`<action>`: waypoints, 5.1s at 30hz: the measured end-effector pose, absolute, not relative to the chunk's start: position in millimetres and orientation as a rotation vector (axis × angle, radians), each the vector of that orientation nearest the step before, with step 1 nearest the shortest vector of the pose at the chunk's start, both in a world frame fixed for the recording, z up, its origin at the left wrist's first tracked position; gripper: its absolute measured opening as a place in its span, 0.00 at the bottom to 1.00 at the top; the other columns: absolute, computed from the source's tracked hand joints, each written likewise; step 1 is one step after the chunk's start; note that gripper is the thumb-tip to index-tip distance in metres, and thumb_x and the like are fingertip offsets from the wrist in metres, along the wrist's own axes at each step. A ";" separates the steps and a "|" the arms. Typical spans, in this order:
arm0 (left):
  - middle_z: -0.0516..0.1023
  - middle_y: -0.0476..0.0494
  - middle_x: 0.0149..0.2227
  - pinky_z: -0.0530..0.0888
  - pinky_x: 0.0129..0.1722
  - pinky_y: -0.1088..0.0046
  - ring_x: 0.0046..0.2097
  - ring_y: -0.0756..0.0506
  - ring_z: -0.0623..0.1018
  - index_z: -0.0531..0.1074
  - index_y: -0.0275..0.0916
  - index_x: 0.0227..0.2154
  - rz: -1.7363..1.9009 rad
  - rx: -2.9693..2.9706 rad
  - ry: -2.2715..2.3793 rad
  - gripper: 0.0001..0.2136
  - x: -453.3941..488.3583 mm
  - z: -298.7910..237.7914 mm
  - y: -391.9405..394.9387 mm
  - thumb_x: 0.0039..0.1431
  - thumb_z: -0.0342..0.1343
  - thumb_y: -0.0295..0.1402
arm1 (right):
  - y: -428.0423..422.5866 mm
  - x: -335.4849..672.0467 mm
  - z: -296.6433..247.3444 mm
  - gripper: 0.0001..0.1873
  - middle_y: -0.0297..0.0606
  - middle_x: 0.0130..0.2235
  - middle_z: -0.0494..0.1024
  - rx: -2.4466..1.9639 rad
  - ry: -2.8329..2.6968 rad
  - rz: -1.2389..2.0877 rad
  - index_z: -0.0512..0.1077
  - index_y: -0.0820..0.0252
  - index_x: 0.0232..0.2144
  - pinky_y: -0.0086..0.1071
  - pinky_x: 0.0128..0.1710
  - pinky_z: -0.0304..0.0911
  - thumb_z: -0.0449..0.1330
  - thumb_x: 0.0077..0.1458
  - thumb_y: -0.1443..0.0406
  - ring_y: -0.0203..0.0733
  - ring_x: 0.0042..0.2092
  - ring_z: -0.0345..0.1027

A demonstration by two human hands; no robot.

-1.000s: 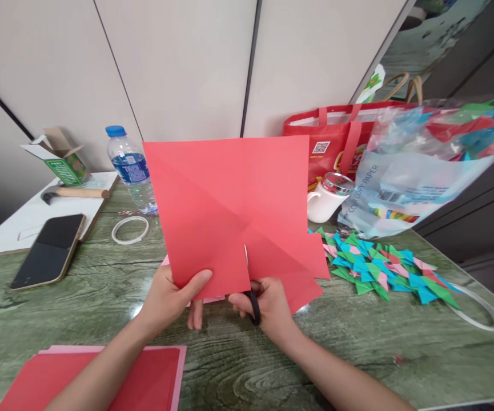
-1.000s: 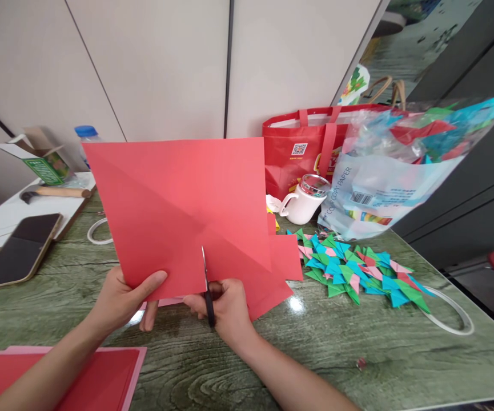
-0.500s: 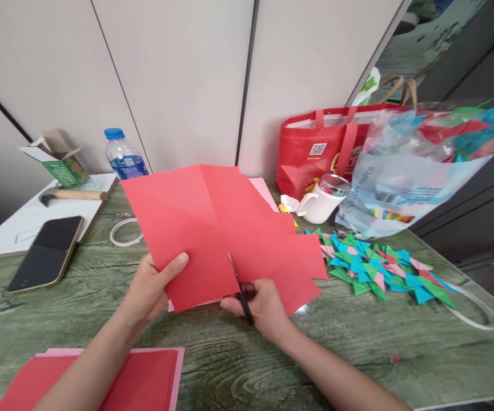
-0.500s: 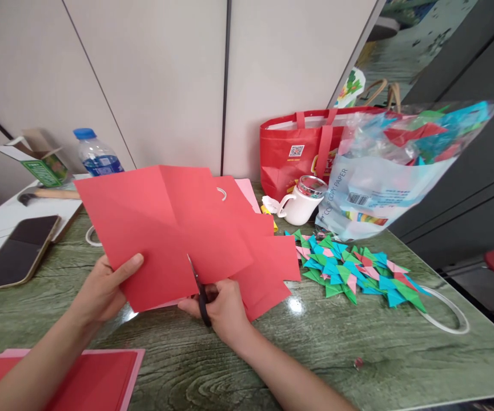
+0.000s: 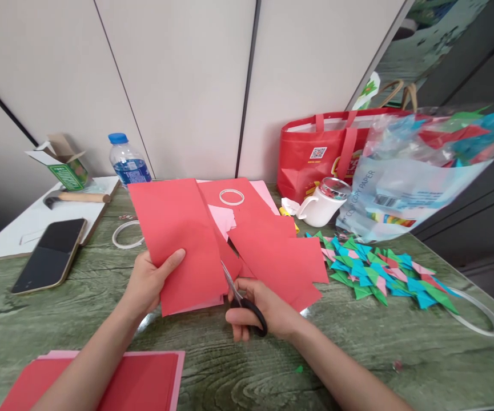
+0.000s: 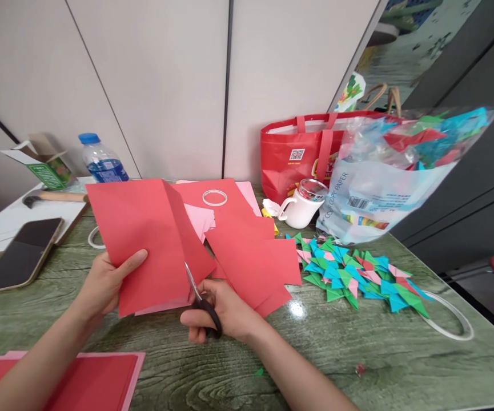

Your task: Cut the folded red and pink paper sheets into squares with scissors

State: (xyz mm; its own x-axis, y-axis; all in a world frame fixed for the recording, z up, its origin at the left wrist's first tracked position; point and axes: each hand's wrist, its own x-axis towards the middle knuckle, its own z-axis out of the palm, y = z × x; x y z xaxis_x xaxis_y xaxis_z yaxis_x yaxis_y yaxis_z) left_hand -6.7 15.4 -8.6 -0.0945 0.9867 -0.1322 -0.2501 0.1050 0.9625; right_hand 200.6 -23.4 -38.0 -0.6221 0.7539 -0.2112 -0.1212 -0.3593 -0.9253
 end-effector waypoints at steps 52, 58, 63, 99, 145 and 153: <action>0.80 0.42 0.35 0.76 0.26 0.69 0.34 0.38 0.78 0.74 0.38 0.31 1.137 1.259 1.358 0.14 -2.4 -14.6 2.2 0.41 0.62 0.41 | -30.9 182.3 -39.0 0.26 0.39 0.35 0.74 -0.785 -1.302 1.533 0.65 0.60 0.31 0.33 0.40 0.63 0.69 0.32 0.55 0.45 0.41 0.67; 0.80 0.41 0.36 0.76 0.27 0.70 0.35 0.38 0.78 0.74 0.38 0.32 1.158 1.290 1.363 0.15 -1.4 -14.6 2.1 0.42 0.62 0.40 | -30.3 179.6 -36.8 0.25 0.39 0.33 0.75 -0.780 -1.266 1.528 0.65 0.60 0.29 0.33 0.38 0.63 0.69 0.30 0.54 0.46 0.41 0.67; 0.80 0.40 0.36 0.76 0.28 0.69 0.36 0.38 0.78 0.73 0.37 0.32 1.167 1.299 1.372 0.15 -0.9 -14.5 1.5 0.42 0.62 0.40 | -31.0 180.2 -38.6 0.23 0.38 0.32 0.75 -0.794 -1.256 1.518 0.65 0.59 0.28 0.31 0.35 0.63 0.70 0.31 0.56 0.45 0.40 0.67; 0.79 0.39 0.35 0.76 0.27 0.70 0.33 0.40 0.78 0.71 0.35 0.31 1.084 1.332 1.378 0.15 1.4 -14.8 -2.5 0.44 0.60 0.41 | -33.8 173.2 -43.2 0.17 0.35 0.33 0.77 -0.791 -1.107 1.446 0.68 0.58 0.29 0.30 0.36 0.64 0.69 0.35 0.68 0.40 0.35 0.70; 0.80 0.40 0.34 0.76 0.27 0.67 0.33 0.39 0.79 0.69 0.36 0.33 0.972 1.130 1.245 0.16 7.0 -5.2 -5.4 0.43 0.61 0.41 | -35.5 172.2 -42.6 0.16 0.36 0.33 0.77 -0.858 -1.079 1.426 0.66 0.58 0.28 0.31 0.34 0.66 0.69 0.35 0.64 0.41 0.34 0.71; 0.80 0.40 0.34 0.76 0.26 0.68 0.32 0.40 0.79 0.69 0.37 0.31 0.976 1.156 1.264 0.15 7.1 -3.8 -5.2 0.43 0.61 0.41 | -35.4 171.7 -42.5 0.15 0.34 0.29 0.77 -0.848 -1.042 1.439 0.66 0.58 0.26 0.30 0.32 0.66 0.68 0.35 0.66 0.40 0.32 0.71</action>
State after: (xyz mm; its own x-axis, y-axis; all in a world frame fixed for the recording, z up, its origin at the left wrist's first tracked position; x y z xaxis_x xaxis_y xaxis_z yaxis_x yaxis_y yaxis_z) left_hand 7.1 -5.2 -3.8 0.0879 0.9784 -0.1871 0.0667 0.1816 0.9811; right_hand 171.7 -35.4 -42.5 -0.1303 0.9902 0.0511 -0.3574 0.0012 -0.9339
